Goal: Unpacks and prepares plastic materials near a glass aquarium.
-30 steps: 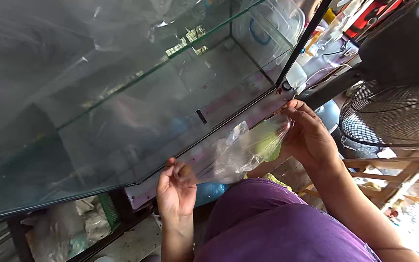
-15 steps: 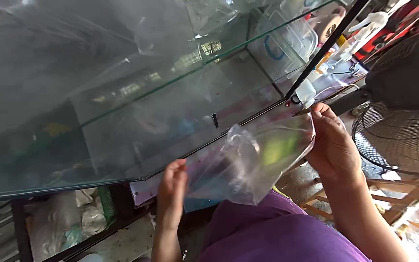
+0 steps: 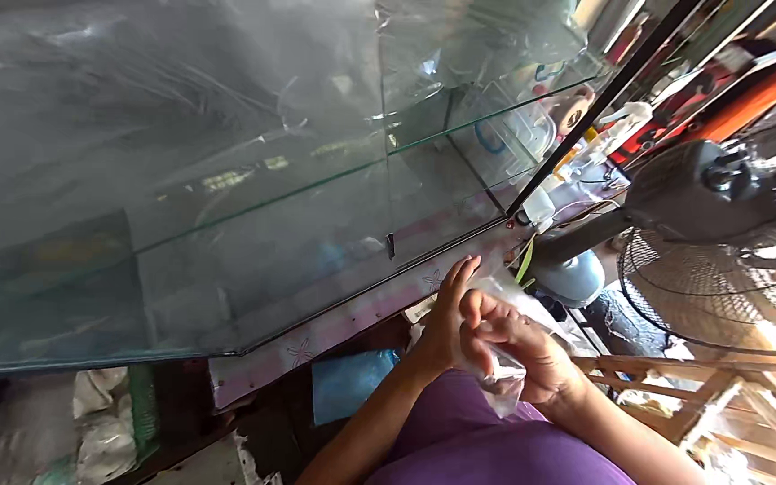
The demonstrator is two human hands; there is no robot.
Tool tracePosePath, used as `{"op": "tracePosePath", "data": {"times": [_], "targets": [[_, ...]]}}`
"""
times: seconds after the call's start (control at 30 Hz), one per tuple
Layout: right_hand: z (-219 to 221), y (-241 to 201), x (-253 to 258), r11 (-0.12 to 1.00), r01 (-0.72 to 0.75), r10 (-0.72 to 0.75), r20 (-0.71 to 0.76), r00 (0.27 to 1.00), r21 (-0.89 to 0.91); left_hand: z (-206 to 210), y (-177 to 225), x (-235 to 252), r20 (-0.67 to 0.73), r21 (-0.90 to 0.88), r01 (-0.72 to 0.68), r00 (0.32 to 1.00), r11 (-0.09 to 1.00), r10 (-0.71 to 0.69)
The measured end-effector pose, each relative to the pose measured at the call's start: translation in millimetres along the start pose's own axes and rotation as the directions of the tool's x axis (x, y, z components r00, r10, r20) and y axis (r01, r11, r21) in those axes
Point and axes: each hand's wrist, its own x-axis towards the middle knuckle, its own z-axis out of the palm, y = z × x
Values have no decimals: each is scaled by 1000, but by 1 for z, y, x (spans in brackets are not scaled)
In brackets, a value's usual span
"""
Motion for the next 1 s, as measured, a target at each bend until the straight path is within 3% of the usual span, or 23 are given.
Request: {"op": "tracePosePath", "data": {"times": [0.07,0.13,0.2,0.23,0.3,0.33,0.4,0.47,0.53,0.63,0.7,0.83,1.0], "targets": [[-1,3,-2,998,-41,39,31,999,47,4,5,0,9,-146,-5,1000,989,6],[0,-3,-8,1000,-8,9,28,1000,-22,0,10,-2,-62,24,-16,998,1000,18],[-5,-20,-19,953,142,-140,28,990,-268,-8,16,-2,-144,234,-30,987,972,65],[-11,-32,-27,876,229,-241,26,970,-425,-14,20,-3,-144,301,-35,986,953,82],[-23,-55,-43,586,279,-439,-8,898,-760,-25,31,-9,-146,439,-26,984,898,100],[-29,-65,-50,367,198,-525,-26,851,-909,-27,38,-12,-162,522,-6,981,853,106],[-31,-75,-57,-22,-24,-658,-3,753,-999,-28,52,-14,-197,675,44,973,737,122],[-17,-73,-54,-201,-43,-692,111,713,-979,-26,63,-14,-192,781,56,969,622,154],[7,-59,-43,-300,-5,-591,182,786,-954,-22,71,-13,-164,840,41,970,541,179],[19,-27,-17,-515,10,-362,228,904,-857,-20,78,-15,-115,865,17,980,502,165],[9,-11,-5,-549,54,-366,297,882,-834,-20,79,-17,-103,878,18,983,479,151],[3,-13,-8,-441,99,-429,307,849,-892,-32,74,-25,-131,904,76,986,420,104],[-9,-29,-13,-403,-3,-543,236,806,-915,-50,70,-40,-164,813,126,986,569,15]]}}
